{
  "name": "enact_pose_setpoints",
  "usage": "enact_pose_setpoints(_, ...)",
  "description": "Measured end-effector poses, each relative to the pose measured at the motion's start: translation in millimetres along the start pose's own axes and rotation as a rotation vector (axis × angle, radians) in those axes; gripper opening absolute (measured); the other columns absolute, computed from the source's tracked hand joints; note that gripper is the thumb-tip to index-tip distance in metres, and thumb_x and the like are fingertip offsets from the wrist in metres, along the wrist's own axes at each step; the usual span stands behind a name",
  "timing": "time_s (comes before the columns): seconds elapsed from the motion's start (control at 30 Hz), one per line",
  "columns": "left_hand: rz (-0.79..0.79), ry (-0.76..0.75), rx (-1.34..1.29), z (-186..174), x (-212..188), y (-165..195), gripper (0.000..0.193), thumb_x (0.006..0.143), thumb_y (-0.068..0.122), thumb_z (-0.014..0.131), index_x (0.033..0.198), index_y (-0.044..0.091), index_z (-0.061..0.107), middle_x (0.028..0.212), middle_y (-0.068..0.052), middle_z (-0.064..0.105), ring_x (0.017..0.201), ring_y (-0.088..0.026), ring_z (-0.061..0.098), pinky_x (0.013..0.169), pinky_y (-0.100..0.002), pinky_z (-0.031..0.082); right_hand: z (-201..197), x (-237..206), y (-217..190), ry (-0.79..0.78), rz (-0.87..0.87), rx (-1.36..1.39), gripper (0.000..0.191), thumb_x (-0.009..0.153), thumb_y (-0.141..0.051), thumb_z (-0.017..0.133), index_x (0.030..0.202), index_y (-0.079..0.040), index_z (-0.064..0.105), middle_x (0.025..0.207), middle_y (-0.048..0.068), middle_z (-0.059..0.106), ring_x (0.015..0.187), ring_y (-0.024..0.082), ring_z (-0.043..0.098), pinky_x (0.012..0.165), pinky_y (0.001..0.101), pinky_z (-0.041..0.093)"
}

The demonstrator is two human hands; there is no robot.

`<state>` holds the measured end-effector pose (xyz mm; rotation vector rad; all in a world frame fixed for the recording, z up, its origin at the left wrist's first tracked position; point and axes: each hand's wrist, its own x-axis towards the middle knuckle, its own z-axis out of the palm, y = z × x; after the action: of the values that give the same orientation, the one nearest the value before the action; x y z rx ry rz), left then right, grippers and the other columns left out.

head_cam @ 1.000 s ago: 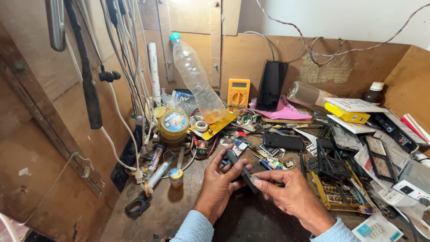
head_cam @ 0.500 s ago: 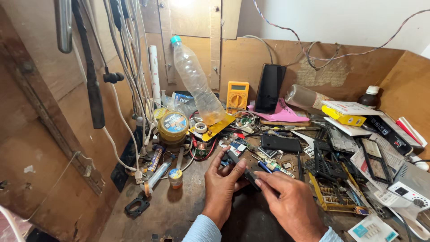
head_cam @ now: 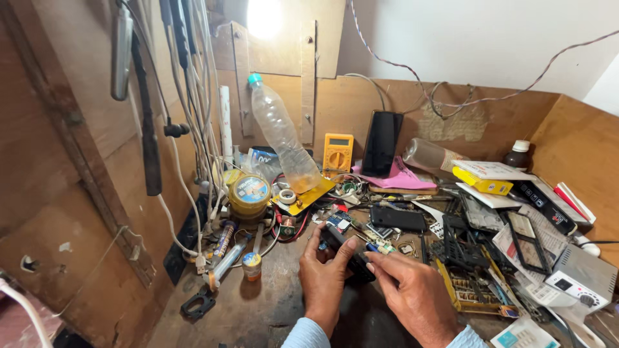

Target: The person uses a small blue tool to pry and adjust components inside a disassembled mobile phone on a cluttered workbench. They repeatedly insert the tool into the phone's interior, reposition the device, and handle a small black plastic part before continuing to work on the phone's internal assembly.

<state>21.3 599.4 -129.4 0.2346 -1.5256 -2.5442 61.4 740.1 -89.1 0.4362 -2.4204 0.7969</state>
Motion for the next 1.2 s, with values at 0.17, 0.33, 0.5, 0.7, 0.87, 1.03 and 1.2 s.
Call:
enact_pose_setpoints(0.17, 0.051, 0.027, 0.018, 7.3, -8.8, 3.9, 0.071, 0.075, 0.019, 0.086, 0.140, 0.012, 0.060, 0.090, -0.005, 0.078, 0.072, -0.012, 0.070, 0.055, -0.029, 0.058, -9.7, 4.2, 5.9, -0.060, 0.137, 0.154, 0.020, 0.079, -0.016, 0.080, 0.097, -0.006, 0.081, 0.092, 0.011, 0.082, 0.079, 0.024, 0.077, 0.068, 0.0333, 0.061)
enact_pose_setpoints(0.33, 0.039, 0.124, 0.205, 13.2, -8.7, 2.0, 0.078, 0.070, 0.027, 0.089, 0.140, 0.012, 0.061, 0.088, -0.008, 0.078, 0.069, -0.013, 0.070, 0.056, -0.031, 0.059, -12.1, 0.3, 4.1, -0.012, -0.007, 0.000, 0.019, 0.081, -0.016, 0.077, 0.098, -0.007, 0.081, 0.091, 0.010, 0.079, 0.078, 0.028, 0.078, 0.064, 0.0354, 0.059)
enact_pose_setpoints(0.5, 0.105, 0.080, 0.263, 14.6, -3.9, 4.4, 0.080, 0.068, 0.034, 0.089, 0.140, 0.009, 0.061, 0.091, -0.010, 0.082, 0.072, -0.014, 0.074, 0.060, -0.032, 0.061, -11.4, 2.9, 2.8, -0.002, -0.103, -0.083, 0.020, 0.082, -0.015, 0.075, 0.100, -0.008, 0.080, 0.092, 0.009, 0.078, 0.076, 0.030, 0.075, 0.061, 0.0382, 0.058)
enact_pose_setpoints(0.7, 0.122, 0.115, 0.416, 14.3, -3.8, 3.8, 0.087, 0.066, 0.041, 0.089, 0.141, 0.009, 0.058, 0.094, -0.011, 0.081, 0.081, -0.020, 0.077, 0.074, -0.036, 0.061, -12.0, -0.8, 4.2, -0.042, -0.165, -0.163, 0.025, 0.082, -0.012, 0.073, 0.106, -0.009, 0.078, 0.087, 0.008, 0.076, 0.073, 0.030, 0.073, 0.060, 0.0411, 0.056)
enact_pose_setpoints(0.87, 0.162, 0.173, 0.456, 18.2, -3.4, -0.2, 0.085, 0.063, 0.041, 0.092, 0.136, 0.008, 0.062, 0.100, -0.012, 0.078, 0.089, -0.023, 0.076, 0.082, -0.039, 0.058, -11.8, -3.1, 7.5, 0.004, -0.242, -0.151, 0.024, 0.083, -0.010, 0.071, 0.106, -0.007, 0.077, 0.089, 0.009, 0.076, 0.072, 0.031, 0.072, 0.060, 0.0409, 0.055)
enact_pose_setpoints(1.03, 0.187, 0.189, 0.504, 18.1, -6.4, -2.4, 0.082, 0.064, 0.041, 0.093, 0.133, 0.008, 0.065, 0.100, -0.013, 0.078, 0.089, -0.025, 0.074, 0.086, -0.040, 0.056, -9.1, -9.3, 17.0, -0.030, -0.155, -0.175, 0.024, 0.084, -0.012, 0.073, 0.107, -0.008, 0.078, 0.084, 0.010, 0.075, 0.072, 0.031, 0.072, 0.060, 0.0414, 0.054)
enact_pose_setpoints(1.2, -0.070, 0.150, 0.268, 16.5, -6.8, -1.6, 0.080, 0.065, 0.028, 0.092, 0.137, 0.013, 0.061, 0.093, -0.008, 0.071, 0.078, -0.021, 0.071, 0.059, -0.040, 0.062, -8.7, 4.1, 38.0, -0.055, -0.010, 0.161, 0.020, 0.085, -0.019, 0.079, 0.102, -0.008, 0.082, 0.078, 0.009, 0.077, 0.061, 0.017, 0.069, 0.055, 0.0312, 0.052)
